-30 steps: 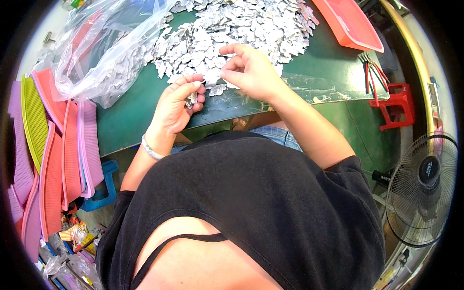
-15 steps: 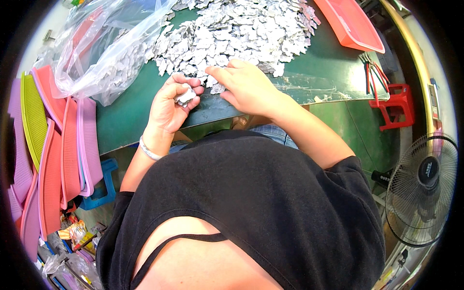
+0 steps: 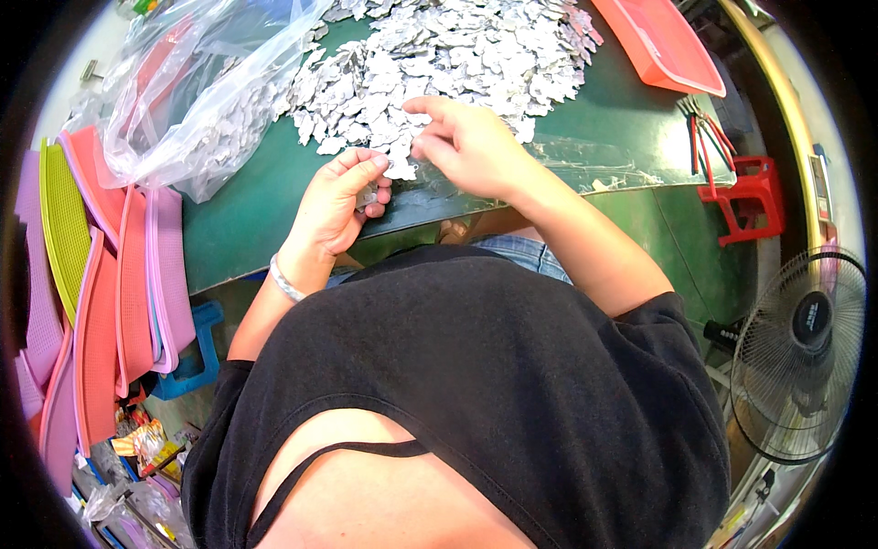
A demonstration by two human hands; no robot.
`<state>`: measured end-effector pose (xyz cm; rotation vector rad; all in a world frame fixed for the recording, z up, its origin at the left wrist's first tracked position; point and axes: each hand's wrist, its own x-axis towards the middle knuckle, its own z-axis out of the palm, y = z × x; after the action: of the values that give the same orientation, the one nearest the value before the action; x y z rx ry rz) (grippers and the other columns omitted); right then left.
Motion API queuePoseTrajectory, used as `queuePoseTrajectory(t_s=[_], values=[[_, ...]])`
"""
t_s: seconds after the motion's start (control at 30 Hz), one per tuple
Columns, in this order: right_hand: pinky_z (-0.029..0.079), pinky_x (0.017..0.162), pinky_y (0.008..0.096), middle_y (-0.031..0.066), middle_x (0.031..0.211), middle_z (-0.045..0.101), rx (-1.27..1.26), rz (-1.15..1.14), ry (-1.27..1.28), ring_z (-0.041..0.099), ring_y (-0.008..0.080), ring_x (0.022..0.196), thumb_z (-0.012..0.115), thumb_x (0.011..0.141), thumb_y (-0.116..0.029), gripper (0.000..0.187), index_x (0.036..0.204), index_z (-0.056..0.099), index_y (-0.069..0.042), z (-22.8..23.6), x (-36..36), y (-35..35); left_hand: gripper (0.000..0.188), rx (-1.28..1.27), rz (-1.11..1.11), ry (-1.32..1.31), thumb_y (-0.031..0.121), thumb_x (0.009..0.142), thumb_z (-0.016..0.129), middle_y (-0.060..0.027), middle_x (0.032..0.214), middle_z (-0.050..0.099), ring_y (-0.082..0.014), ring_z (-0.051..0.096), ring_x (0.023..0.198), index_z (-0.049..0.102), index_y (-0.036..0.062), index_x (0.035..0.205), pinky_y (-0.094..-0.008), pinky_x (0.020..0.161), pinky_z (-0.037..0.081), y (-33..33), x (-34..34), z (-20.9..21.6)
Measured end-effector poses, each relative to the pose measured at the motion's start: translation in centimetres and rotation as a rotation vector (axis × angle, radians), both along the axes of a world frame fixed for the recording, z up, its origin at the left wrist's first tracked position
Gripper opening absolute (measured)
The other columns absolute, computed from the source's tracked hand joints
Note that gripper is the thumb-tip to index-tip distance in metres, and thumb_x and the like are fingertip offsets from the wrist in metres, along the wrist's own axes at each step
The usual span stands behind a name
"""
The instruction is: The person repeatedly picks small silver-colored pieces from a large pile on a green table, separates them by hand, and places them into a clear plastic bag. The action is continuous and repetitive throughout the clip.
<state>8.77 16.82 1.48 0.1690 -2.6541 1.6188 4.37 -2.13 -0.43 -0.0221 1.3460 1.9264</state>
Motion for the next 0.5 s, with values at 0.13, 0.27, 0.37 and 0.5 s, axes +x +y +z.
queuePoseTrajectory(t_s=[0.13,0.27,0.37,0.5], values=[[0.043,0.069,0.0306,0.0063,0.077,0.059,0.546,0.049,0.312,0.054,0.0197,0.074,0.060,0.073,-0.001,0.045,0.116,0.049,-0.003,-0.2,0.7,1.8,0.008,-0.020,0.018,-0.024,0.013,0.084,0.058,-0.0030,0.072,0.057,-0.0109,0.054,0.060,0.054,0.0073,0.087,-0.0208,0.049,0.041,0.0,-0.1,0.0],[0.042,0.071,0.0361,0.0072,0.080,0.055,0.655,0.125,0.487,0.053,0.0257,0.080,0.065,0.065,-0.006,0.050,0.112,0.050,-0.004,-0.5,1.2,2.0,0.008,0.031,0.060,-0.084,0.013,0.084,0.055,-0.0079,0.079,0.059,-0.0170,0.059,0.067,0.053,0.0065,0.088,-0.0256,0.054,0.048,0.1,0.1,0.5],[0.043,0.070,0.0350,0.0070,0.081,0.055,0.681,0.108,0.508,0.053,0.0249,0.079,0.066,0.063,-0.007,0.053,0.113,0.049,-0.005,-0.9,1.2,1.9,0.013,0.102,0.081,-0.122,0.014,0.083,0.054,-0.0137,0.087,0.060,-0.0219,0.060,0.073,0.051,0.0044,0.090,-0.0289,0.056,0.049,0.2,0.1,0.2],[0.043,0.070,0.0343,0.0060,0.078,0.055,0.694,0.117,0.546,0.053,0.0242,0.077,0.065,0.064,-0.007,0.052,0.113,0.049,-0.004,-0.9,1.0,1.7,0.016,0.098,0.042,-0.085,0.013,0.083,0.054,-0.0107,0.081,0.058,-0.0183,0.057,0.068,0.050,0.0031,0.095,-0.0250,0.052,0.046,0.2,0.1,0.3]])
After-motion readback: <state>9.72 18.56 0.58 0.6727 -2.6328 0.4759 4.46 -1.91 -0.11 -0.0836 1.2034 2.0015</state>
